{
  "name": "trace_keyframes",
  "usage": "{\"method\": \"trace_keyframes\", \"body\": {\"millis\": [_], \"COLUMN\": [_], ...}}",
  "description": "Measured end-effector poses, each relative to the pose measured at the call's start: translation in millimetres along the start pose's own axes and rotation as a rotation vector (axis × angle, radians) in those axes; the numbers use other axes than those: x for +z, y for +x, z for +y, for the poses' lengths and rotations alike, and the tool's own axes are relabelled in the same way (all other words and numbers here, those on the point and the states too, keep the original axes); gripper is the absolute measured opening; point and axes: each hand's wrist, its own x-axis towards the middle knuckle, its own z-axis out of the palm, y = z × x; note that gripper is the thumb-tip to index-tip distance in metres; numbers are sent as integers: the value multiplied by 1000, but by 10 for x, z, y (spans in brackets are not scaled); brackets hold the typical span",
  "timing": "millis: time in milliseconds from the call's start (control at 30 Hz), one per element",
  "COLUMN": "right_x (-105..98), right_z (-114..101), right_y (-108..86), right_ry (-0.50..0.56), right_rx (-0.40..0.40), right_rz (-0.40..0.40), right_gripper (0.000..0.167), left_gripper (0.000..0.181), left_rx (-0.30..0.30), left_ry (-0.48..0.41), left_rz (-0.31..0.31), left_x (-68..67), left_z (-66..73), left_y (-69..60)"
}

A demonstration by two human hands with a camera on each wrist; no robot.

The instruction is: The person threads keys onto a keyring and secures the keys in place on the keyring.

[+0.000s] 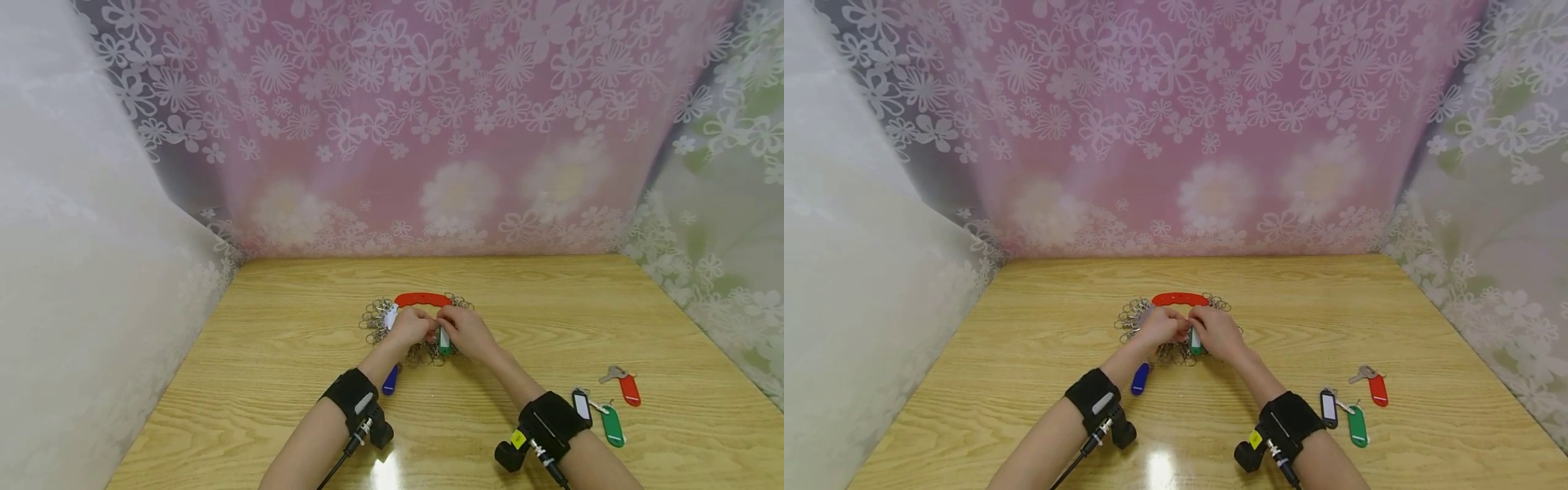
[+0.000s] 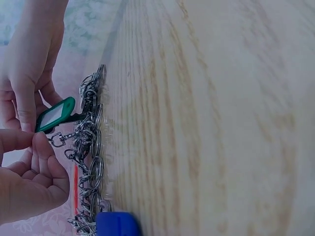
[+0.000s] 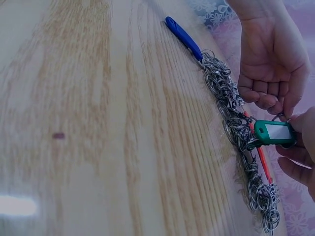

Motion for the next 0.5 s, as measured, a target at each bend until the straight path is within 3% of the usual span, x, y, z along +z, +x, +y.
{"method": "trace_keyframes", "body": {"millis": [100,200,400,500], "right_x": [-1,-2,-33,-82], "right_z": [6,21,110,152], "right_y": [6,7,-14,-21], "right_ry": [5,53,214,262], "right_rx": [-1,42,174,226], "right_rz": [-2,-10,-39,-62], "right_gripper": [7,7,11,13], "left_gripper": [16,16,14,15], "left_rx": [8,68,237,283], "left_ry": [-10,30,200,274], "left_rz": [3,-8,-79,-68], "left_x": [-7,-14,7,42], "left_z": [-10,-12,13,15], "left_y": [4,-8,-59,-45]}}
